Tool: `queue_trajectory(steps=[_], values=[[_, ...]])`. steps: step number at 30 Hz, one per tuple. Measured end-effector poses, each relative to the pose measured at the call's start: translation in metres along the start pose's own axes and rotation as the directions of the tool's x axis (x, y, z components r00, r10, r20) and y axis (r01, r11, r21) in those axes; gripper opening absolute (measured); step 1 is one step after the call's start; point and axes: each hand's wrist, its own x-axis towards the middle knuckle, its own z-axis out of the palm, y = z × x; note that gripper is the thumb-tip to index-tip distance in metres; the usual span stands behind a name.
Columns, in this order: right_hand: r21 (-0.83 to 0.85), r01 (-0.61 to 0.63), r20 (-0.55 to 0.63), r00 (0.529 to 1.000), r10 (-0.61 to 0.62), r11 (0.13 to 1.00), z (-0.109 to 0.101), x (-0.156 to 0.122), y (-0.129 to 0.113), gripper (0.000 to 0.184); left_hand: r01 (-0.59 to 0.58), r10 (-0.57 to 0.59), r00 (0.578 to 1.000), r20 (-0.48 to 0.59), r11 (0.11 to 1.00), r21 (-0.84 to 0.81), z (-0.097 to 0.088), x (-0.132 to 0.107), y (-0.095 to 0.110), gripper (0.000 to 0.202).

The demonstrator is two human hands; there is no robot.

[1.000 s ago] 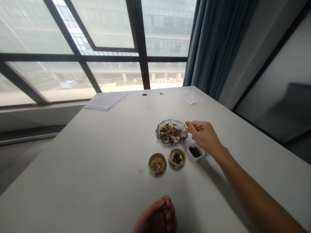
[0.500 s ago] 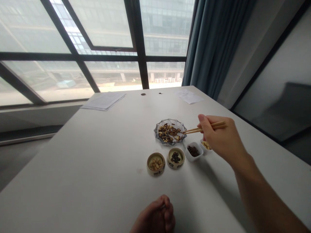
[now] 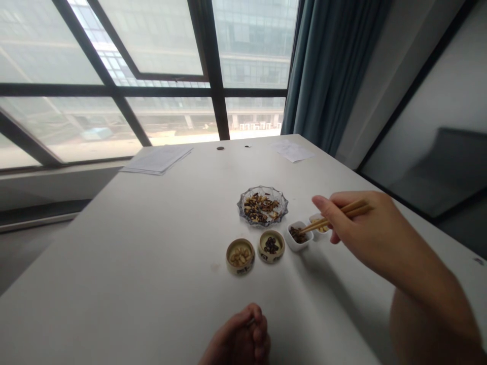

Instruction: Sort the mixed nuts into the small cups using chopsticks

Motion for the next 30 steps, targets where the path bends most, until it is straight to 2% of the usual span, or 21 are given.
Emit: queue_trajectory(steps=[7,12,19,24,30], values=[[0.026,0.015,-0.081,0.997,-0.013,1.000,0.000,0.003,-0.007,0.053,-0.007,0.007,1.000,-0.014,1.000,-0.006,0.002,-0.002,0.001,0.015],[0.083,0.020,-0.087,0.996,-0.013,0.996,0.011,0.012,-0.002,0.052,-0.006,0.006,1.000,-0.014,1.000,-0.002,0.002,-0.001,0.000,0.014],[0.265,-0.058,-0.031,0.997,0.068,0.963,0.045,0.042,0.025,0.043,-0.007,0.007,1.000,0.002,1.000,0.011,-0.001,-0.003,0.000,0.016],[0.256,-0.046,0.028,0.999,0.040,0.966,0.065,0.049,0.037,0.046,-0.029,0.029,1.000,0.002,0.999,0.025,0.000,0.000,0.000,0.018],[0.257,-0.072,0.100,0.994,0.047,0.964,0.077,0.053,0.043,0.047,-0.026,0.027,1.000,-0.004,0.999,0.038,-0.002,0.000,0.000,0.017]])
